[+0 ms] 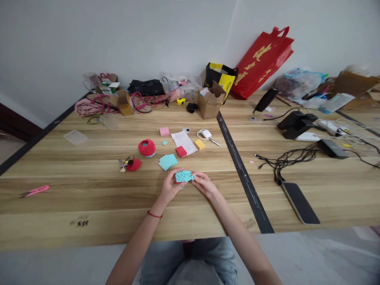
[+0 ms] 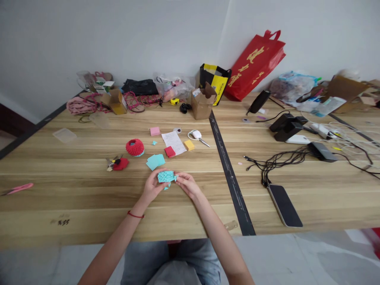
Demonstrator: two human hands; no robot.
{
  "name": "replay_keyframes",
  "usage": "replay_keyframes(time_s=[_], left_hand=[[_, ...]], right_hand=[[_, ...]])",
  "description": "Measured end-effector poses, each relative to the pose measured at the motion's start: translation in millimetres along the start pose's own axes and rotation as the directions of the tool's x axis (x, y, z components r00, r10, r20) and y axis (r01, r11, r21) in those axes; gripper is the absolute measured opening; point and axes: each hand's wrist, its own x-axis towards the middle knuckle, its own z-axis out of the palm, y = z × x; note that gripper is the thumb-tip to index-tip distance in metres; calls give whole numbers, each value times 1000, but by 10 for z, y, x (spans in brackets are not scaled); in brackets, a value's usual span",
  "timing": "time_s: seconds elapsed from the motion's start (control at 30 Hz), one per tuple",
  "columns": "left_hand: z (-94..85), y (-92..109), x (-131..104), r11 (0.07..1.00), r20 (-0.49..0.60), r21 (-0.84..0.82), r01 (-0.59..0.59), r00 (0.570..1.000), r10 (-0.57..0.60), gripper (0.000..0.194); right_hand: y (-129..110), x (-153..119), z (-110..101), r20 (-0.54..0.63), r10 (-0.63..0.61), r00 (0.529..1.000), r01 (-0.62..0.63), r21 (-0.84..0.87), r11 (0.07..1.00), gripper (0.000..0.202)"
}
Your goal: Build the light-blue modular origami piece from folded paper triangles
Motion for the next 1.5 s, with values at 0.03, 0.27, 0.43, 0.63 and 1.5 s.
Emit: replay_keyframes(time_s=[0.03, 0.27, 0.43, 0.63, 1.5], left_hand=[[-2, 4, -1, 1000, 1, 15, -12, 1000, 12, 48], [-7, 28, 21, 982, -7, 90, -163, 986, 165, 36], [-4, 45, 32, 968, 20, 107, -226, 974, 225, 29], [-10, 30, 35, 955, 46, 113, -276, 961, 272, 27], [38, -30, 16, 899, 37, 259, -354, 933, 357, 36]], right_hand=[[1, 1, 0, -1, 0, 1000, 0, 0, 1000, 18], [-2, -6, 9, -7, 10, 1000, -10, 19, 1000, 19], [-8, -9, 10, -16, 23, 1000, -23, 15, 1000, 20], [-11, -10, 13, -16, 20, 1000, -20, -10, 1000, 21], [26, 2, -14, -23, 19, 1000, -20, -11, 1000, 20]])
